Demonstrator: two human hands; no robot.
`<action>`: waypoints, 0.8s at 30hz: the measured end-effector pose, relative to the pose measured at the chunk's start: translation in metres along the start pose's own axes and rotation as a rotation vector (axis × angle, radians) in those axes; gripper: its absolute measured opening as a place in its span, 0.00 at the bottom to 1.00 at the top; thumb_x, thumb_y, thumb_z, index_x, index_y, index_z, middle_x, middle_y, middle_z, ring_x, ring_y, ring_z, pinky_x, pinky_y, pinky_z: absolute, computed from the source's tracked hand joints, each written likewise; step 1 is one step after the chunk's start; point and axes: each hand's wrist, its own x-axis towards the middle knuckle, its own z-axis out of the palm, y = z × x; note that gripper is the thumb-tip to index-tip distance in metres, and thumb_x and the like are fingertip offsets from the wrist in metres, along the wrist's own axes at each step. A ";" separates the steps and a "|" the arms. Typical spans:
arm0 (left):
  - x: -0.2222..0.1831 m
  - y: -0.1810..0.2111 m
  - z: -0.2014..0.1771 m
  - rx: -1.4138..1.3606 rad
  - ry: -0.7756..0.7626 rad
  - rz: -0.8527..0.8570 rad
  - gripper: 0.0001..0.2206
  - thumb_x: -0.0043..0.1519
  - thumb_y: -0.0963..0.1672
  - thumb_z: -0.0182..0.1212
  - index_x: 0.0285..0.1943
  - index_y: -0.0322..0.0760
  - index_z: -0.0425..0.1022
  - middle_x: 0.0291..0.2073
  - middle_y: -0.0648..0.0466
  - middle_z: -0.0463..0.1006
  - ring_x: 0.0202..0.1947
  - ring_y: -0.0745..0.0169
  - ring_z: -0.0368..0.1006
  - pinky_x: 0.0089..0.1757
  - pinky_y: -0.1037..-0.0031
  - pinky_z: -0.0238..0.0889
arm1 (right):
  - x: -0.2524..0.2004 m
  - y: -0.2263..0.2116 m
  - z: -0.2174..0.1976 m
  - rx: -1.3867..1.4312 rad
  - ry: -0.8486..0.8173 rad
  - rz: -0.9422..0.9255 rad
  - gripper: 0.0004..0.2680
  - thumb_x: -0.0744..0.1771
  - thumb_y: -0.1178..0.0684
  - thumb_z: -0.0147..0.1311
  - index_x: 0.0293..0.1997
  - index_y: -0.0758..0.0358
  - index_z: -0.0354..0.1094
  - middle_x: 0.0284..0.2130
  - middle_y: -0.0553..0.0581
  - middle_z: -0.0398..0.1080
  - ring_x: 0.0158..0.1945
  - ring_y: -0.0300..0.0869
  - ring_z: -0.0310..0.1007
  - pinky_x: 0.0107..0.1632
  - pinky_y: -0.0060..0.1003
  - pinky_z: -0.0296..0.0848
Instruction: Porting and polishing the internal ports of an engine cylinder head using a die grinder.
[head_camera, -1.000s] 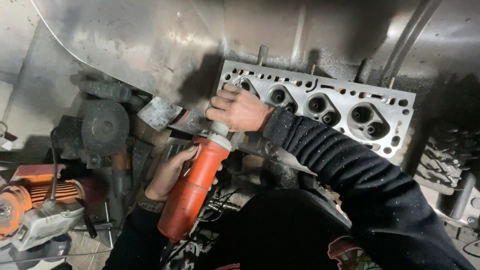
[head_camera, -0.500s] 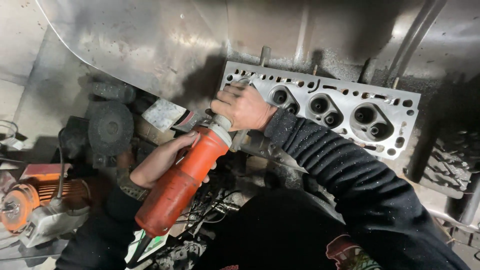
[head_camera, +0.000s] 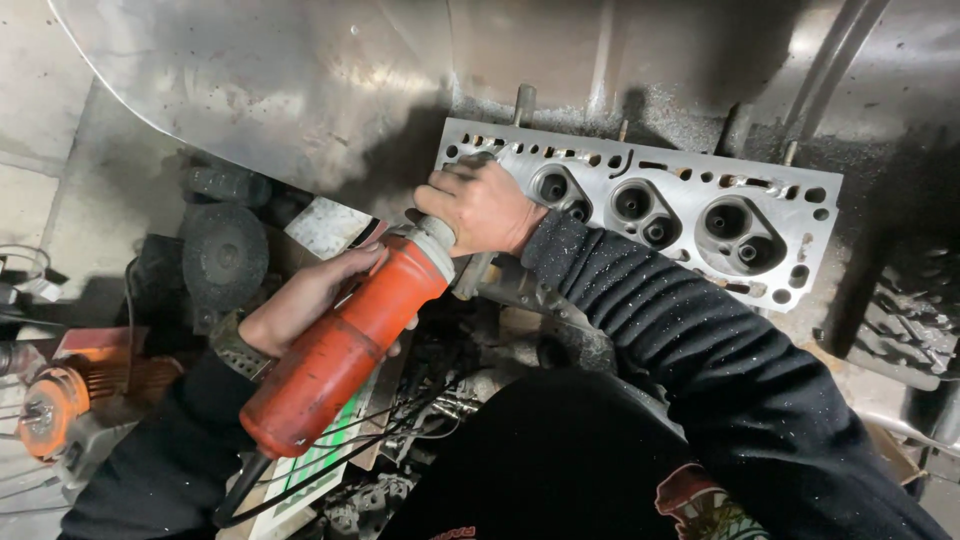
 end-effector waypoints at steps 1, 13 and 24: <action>0.000 0.001 0.000 -0.001 0.001 -0.001 0.32 0.67 0.51 0.54 0.83 0.57 0.52 0.41 0.37 0.82 0.32 0.46 0.80 0.33 0.54 0.77 | -0.001 0.001 0.001 0.002 0.000 0.001 0.16 0.71 0.34 0.41 0.33 0.50 0.65 0.24 0.49 0.61 0.25 0.47 0.71 0.30 0.42 0.73; 0.000 0.004 -0.005 -0.022 0.055 -0.020 0.12 0.71 0.49 0.54 0.44 0.36 0.68 0.39 0.41 0.79 0.32 0.49 0.77 0.35 0.53 0.76 | 0.002 0.000 0.001 -0.004 0.002 0.014 0.15 0.70 0.33 0.45 0.31 0.49 0.64 0.23 0.49 0.61 0.25 0.46 0.72 0.30 0.41 0.73; 0.002 -0.006 -0.019 0.052 0.153 -0.044 0.15 0.72 0.50 0.53 0.46 0.33 0.72 0.39 0.39 0.81 0.31 0.51 0.74 0.35 0.58 0.71 | 0.002 -0.004 0.001 -0.017 0.018 0.018 0.14 0.71 0.38 0.41 0.33 0.50 0.66 0.25 0.50 0.64 0.27 0.47 0.73 0.31 0.42 0.74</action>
